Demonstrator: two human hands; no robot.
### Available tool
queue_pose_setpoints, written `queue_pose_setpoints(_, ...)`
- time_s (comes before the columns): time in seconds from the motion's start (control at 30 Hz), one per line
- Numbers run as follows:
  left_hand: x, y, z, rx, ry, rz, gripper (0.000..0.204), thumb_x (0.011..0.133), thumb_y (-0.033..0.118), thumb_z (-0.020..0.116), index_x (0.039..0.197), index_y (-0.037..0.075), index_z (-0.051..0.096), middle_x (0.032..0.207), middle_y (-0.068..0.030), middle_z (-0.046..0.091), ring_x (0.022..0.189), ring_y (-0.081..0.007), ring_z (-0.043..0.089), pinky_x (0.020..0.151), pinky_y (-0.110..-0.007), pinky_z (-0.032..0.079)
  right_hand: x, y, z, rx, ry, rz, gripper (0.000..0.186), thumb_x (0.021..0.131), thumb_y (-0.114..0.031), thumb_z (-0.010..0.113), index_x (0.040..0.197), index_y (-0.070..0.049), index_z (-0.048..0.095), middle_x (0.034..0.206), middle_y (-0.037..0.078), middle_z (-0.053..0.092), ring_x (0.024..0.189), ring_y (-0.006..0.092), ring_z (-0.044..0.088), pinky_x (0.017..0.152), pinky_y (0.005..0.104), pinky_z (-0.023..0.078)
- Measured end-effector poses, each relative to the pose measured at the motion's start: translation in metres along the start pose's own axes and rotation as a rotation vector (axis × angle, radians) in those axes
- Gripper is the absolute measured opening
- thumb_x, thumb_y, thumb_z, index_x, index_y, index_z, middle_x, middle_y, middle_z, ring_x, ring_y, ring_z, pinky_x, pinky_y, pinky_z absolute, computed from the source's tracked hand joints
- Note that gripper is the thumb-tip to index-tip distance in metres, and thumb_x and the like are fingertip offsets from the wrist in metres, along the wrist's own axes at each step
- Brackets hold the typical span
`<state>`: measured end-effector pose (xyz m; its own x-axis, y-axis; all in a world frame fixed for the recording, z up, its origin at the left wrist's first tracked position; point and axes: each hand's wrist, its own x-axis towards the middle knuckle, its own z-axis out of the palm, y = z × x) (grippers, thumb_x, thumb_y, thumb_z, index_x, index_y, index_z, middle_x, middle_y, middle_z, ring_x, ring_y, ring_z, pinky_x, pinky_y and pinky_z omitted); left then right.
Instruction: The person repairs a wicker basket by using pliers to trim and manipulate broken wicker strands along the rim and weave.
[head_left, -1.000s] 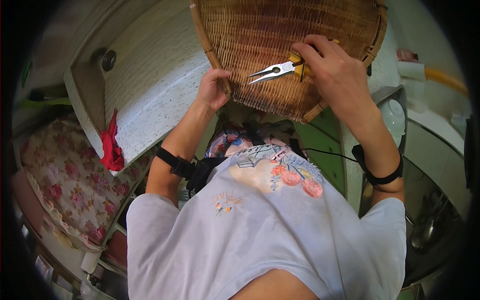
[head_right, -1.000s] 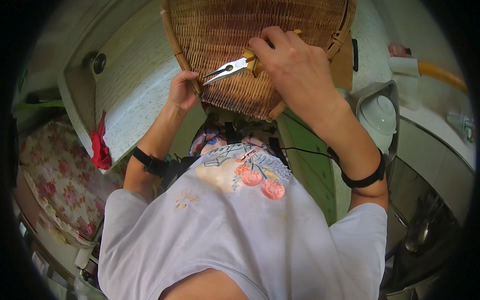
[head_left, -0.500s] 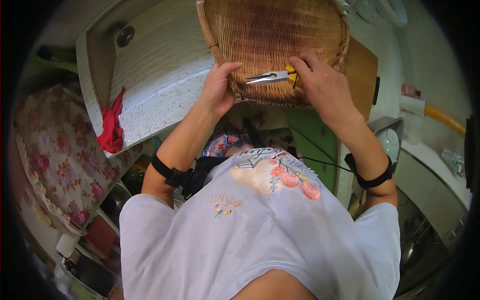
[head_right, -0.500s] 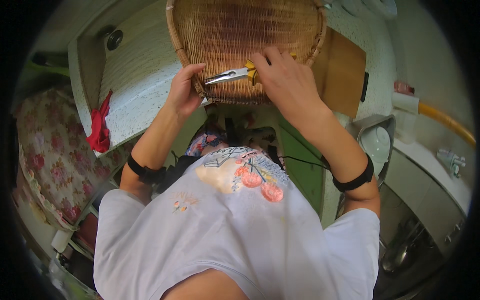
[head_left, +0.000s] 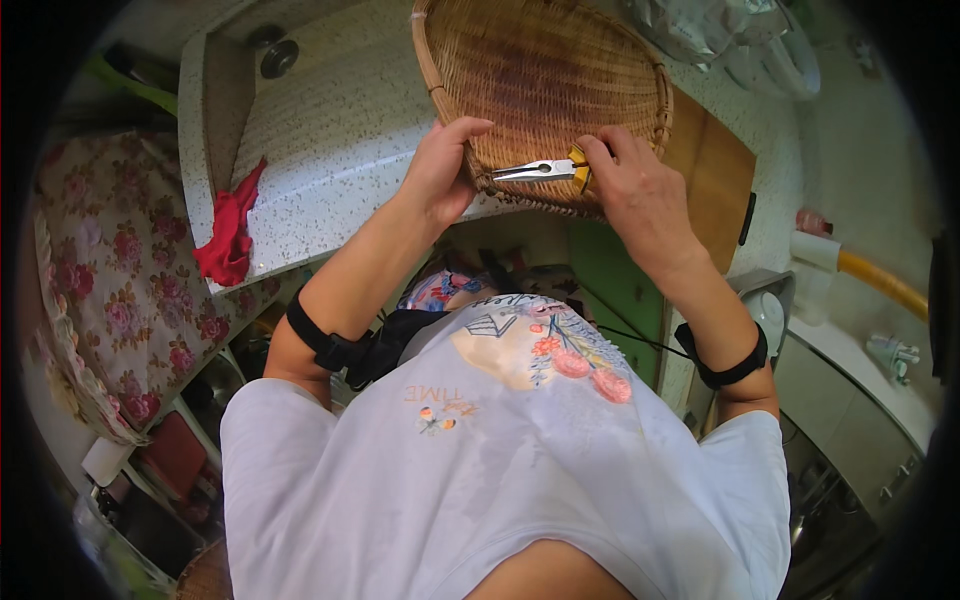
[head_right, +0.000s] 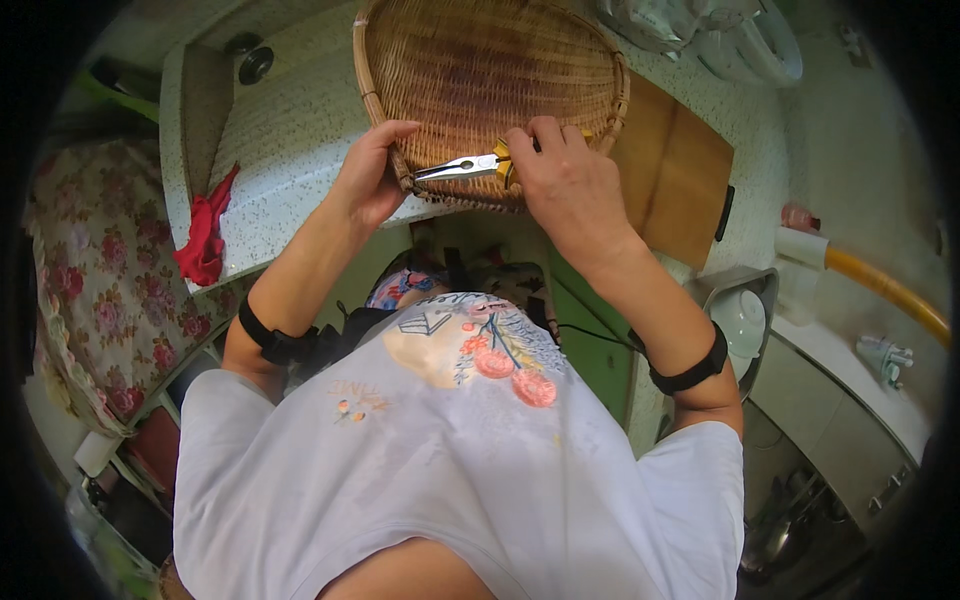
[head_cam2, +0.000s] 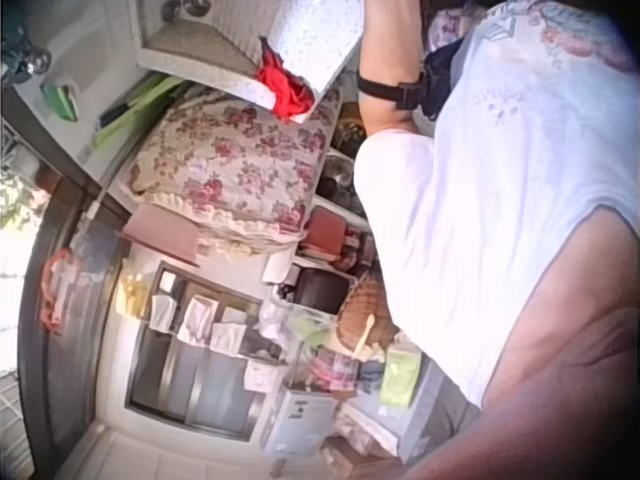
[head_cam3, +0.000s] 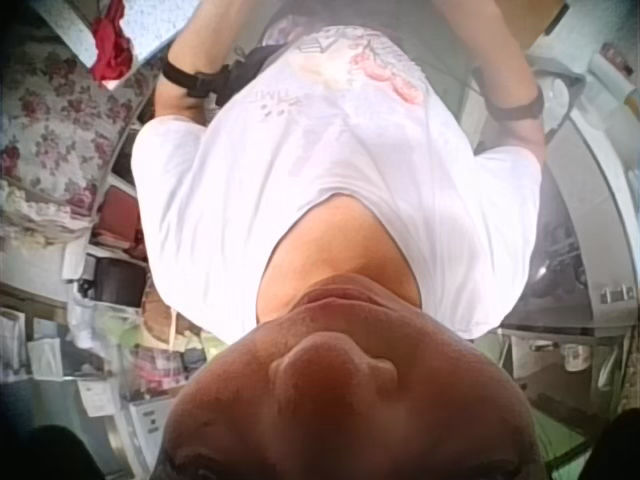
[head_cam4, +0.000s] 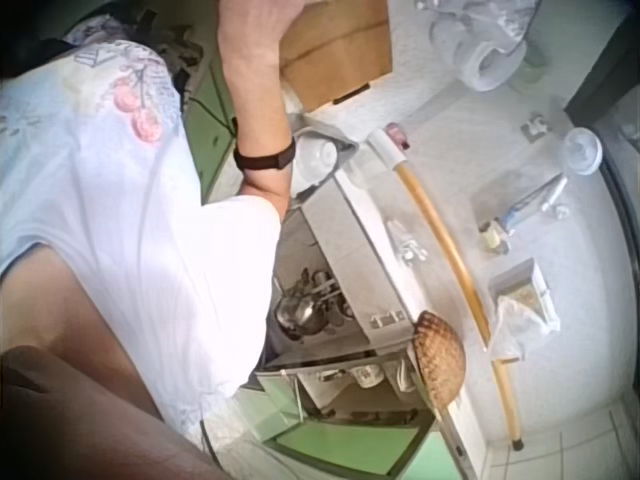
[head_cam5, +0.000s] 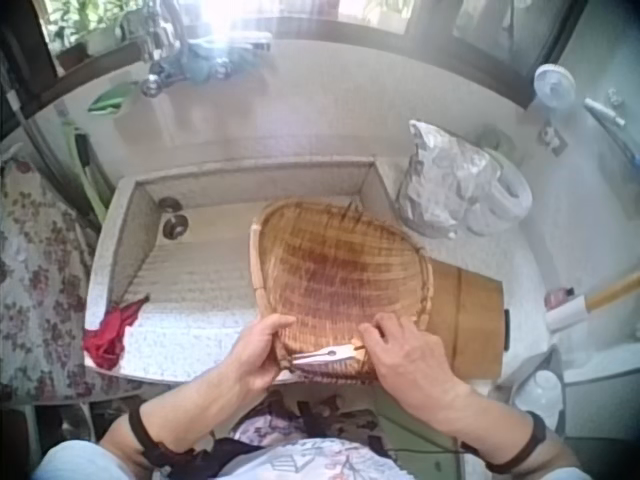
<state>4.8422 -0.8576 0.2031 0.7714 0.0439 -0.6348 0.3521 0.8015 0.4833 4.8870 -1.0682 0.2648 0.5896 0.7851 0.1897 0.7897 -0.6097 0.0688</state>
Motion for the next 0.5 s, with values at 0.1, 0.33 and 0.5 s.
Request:
queue_pose_setpoints(0.1, -0.0012, 0.0032, 0.0035, -0.028, 0.008, -0.03, 0.027, 0.097, 0.013, 0.05, 0.116, -0.006, 0.053, 0.114, -0.0172, 0.064, 0.104, -0.0267, 0.066, 0.096, -0.043, 0.054, -0.001, 0.0012, 0.0023, -0.034, 0.015, 0.001, 0.02, 0.08, -0.008, 0.061, 0.099, -0.011, 0.061, 0.094, 0.003, 0.057, 0.081, 0.0192, 0.062, 0.057, 0.0309, 0.054)
queue_pose_setpoints(0.33, -0.0002, 0.0029, 0.0044, -0.046, -0.01, -0.031, 0.031, 0.096, 0.012, 0.05, 0.121, -0.007, 0.051, 0.118, -0.0191, 0.063, 0.107, -0.0275, 0.065, 0.098, -0.043, 0.053, -0.002, 0.0, 0.0022, -0.058, 0.015, 0.012, 0.019, 0.079, -0.007, 0.061, 0.097, -0.011, 0.061, 0.092, 0.004, 0.057, 0.078, 0.0192, 0.061, 0.056, 0.0302, 0.054)
queue_pose_setpoints(0.5, -0.0034, 0.0044, 0.0096, -0.046, -0.014, -0.052, 0.033, 0.096, 0.012, 0.049, 0.123, -0.007, 0.05, 0.121, -0.0212, 0.062, 0.109, -0.0294, 0.065, 0.1, -0.043, 0.053, -0.0034, -0.0004, 0.0039, -0.085, 0.066, 0.019, 0.018, 0.078, -0.007, 0.061, 0.096, -0.01, 0.06, 0.093, 0.004, 0.057, 0.078, 0.0192, 0.061, 0.055, 0.03, 0.054)
